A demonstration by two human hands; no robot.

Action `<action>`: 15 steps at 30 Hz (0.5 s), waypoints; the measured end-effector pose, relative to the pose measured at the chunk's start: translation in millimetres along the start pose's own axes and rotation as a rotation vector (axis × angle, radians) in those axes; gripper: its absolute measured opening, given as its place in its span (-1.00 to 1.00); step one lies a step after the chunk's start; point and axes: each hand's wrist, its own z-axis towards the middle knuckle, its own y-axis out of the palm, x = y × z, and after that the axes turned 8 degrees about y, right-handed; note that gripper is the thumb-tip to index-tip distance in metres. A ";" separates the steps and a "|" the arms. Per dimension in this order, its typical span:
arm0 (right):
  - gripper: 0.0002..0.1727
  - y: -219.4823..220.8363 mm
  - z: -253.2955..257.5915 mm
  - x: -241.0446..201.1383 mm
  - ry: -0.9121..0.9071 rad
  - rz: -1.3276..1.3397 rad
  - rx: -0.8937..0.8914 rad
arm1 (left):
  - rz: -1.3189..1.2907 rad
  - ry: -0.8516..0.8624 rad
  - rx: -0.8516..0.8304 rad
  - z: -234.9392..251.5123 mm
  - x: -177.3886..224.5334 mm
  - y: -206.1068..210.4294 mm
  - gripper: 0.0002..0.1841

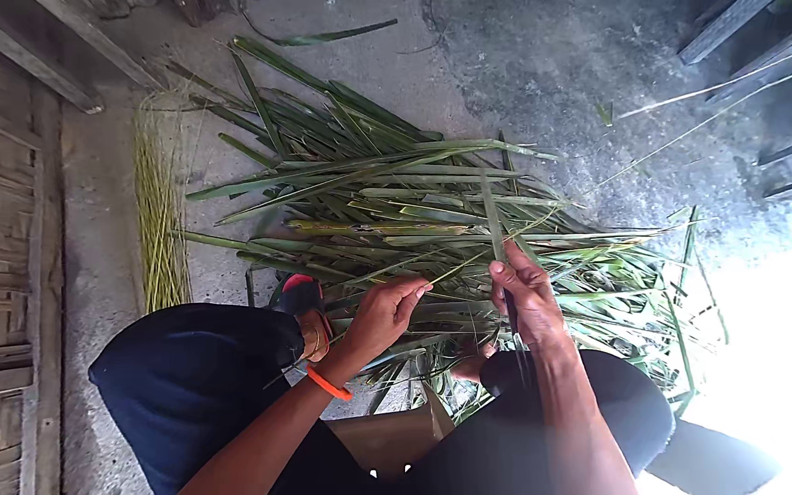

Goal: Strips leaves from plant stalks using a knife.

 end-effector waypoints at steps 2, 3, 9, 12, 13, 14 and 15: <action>-0.46 -3.3 2.5 -2.7 -0.002 0.032 0.027 | -0.013 0.005 0.004 -1.6 -0.4 -1.7 -0.70; -0.46 -4.2 3.8 -3.3 -0.002 0.043 0.029 | -0.022 0.008 0.003 -1.4 0.3 -3.1 -0.70; -0.48 -12.5 5.7 -4.4 -0.018 0.060 0.073 | -0.054 0.017 -0.020 -2.6 4.4 -6.7 -0.69; -0.47 -21.6 7.6 -6.8 -0.021 0.076 0.131 | -0.022 0.053 -0.008 -5.8 4.7 -5.7 -0.69; -0.47 -22.2 7.8 -8.0 -0.026 0.084 0.137 | -0.001 0.064 -0.004 -6.2 5.6 -6.2 -0.69; -0.47 -22.3 7.8 -9.1 -0.029 0.090 0.142 | 0.018 0.076 0.000 -6.3 6.2 -6.9 -0.69; -0.48 -22.5 7.4 -9.8 -0.030 0.094 0.149 | 0.034 0.089 0.002 -6.4 6.4 -8.1 -0.69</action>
